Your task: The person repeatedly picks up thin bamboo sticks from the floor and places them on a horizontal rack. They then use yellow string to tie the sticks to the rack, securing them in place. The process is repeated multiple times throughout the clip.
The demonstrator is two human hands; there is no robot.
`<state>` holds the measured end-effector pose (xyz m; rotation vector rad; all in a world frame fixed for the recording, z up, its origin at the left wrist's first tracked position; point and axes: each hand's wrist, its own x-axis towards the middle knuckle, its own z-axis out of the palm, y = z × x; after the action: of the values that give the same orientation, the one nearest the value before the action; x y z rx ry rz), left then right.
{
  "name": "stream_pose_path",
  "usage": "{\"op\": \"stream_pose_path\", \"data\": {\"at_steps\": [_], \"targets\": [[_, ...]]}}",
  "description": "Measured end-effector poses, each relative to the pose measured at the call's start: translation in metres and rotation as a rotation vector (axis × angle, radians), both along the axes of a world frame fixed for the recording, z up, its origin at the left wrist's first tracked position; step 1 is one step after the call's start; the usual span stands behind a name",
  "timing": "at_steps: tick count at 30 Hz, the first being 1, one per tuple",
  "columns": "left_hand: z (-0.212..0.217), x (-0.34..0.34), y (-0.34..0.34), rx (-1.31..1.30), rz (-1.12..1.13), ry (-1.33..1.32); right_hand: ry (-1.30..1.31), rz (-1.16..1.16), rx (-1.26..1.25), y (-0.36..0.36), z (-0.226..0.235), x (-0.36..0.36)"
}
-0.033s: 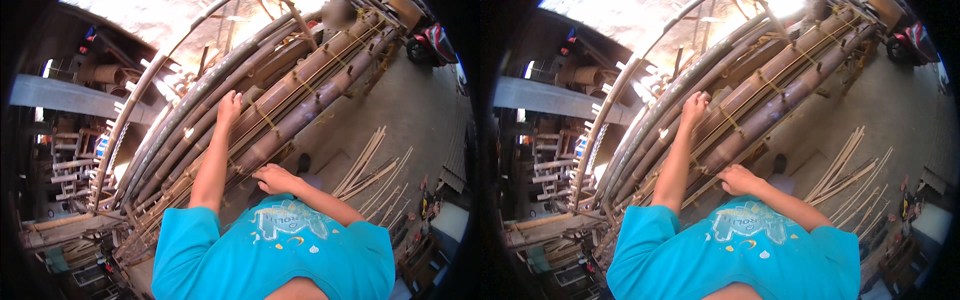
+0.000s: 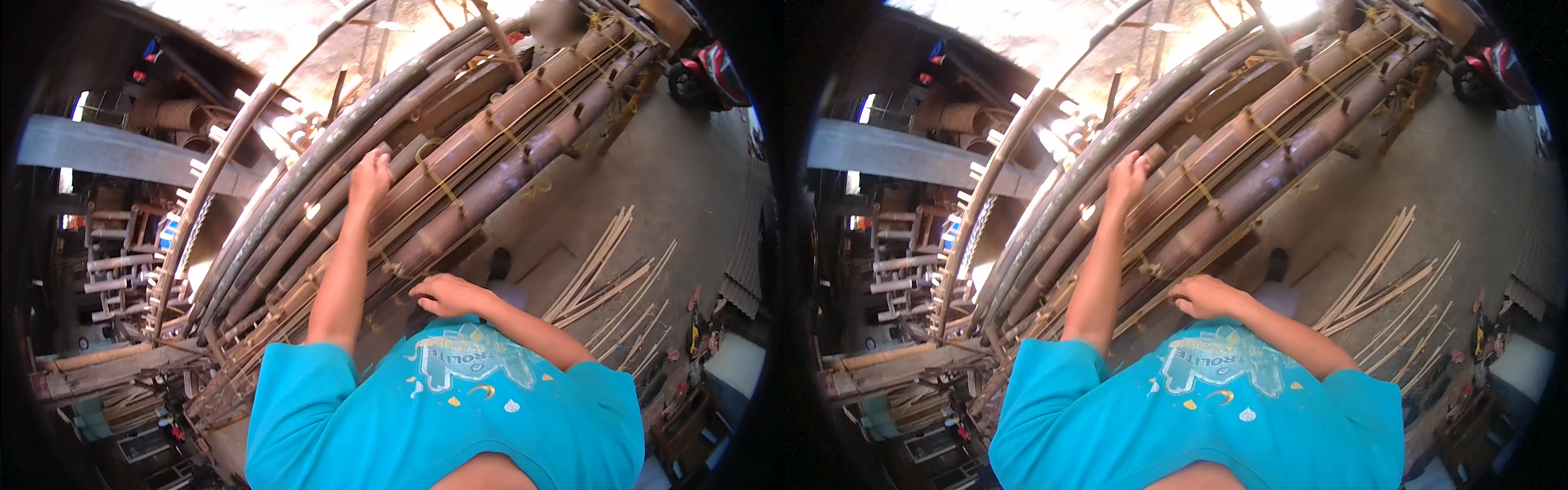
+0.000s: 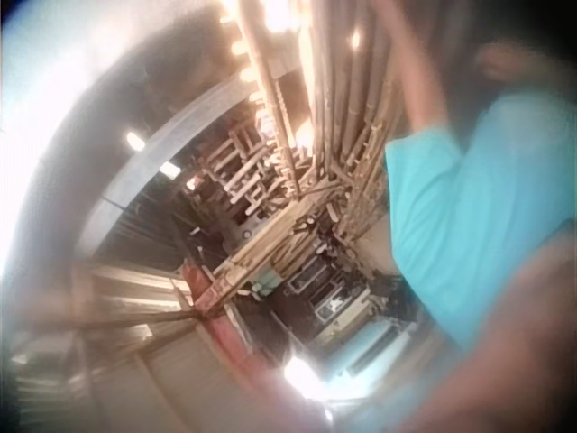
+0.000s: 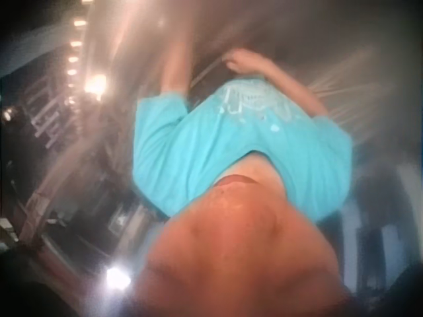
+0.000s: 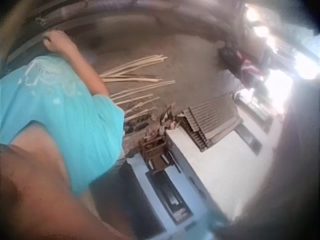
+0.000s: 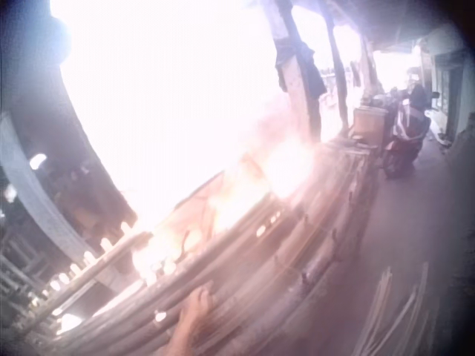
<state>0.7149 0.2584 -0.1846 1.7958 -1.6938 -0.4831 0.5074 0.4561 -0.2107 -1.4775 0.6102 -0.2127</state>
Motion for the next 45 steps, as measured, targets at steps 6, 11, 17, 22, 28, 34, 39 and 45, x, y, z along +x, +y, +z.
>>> {"op": "stream_pose_path", "data": {"at_steps": [6,11,17,22,28,34,39,45], "targets": [[-0.016,0.065,0.167,0.229,-0.142,-0.151,-0.854,-0.895,0.945,0.024,0.013,0.086],[-0.077,0.084,0.166,0.119,-0.122,0.214,0.035,-0.431,-0.476,-0.037,0.093,0.207],[0.01,0.062,0.149,0.374,-0.167,-0.047,0.251,-0.321,-0.567,-0.155,0.046,0.155],[-0.048,0.092,0.158,0.226,-0.11,0.059,-0.353,0.032,-0.286,-0.065,0.138,0.094],[0.005,0.052,0.157,0.183,-0.005,0.15,0.057,-0.011,-0.267,0.005,0.009,0.076],[0.035,0.066,0.055,-0.032,0.1,0.501,-0.06,-0.092,-0.836,0.022,0.001,0.058],[-0.05,0.104,0.035,0.16,0.101,-0.159,-0.088,-0.298,-0.492,0.034,0.029,0.064],[0.019,0.174,0.138,0.011,0.076,-0.09,-0.711,-1.351,0.774,0.084,-0.035,0.08]]}}
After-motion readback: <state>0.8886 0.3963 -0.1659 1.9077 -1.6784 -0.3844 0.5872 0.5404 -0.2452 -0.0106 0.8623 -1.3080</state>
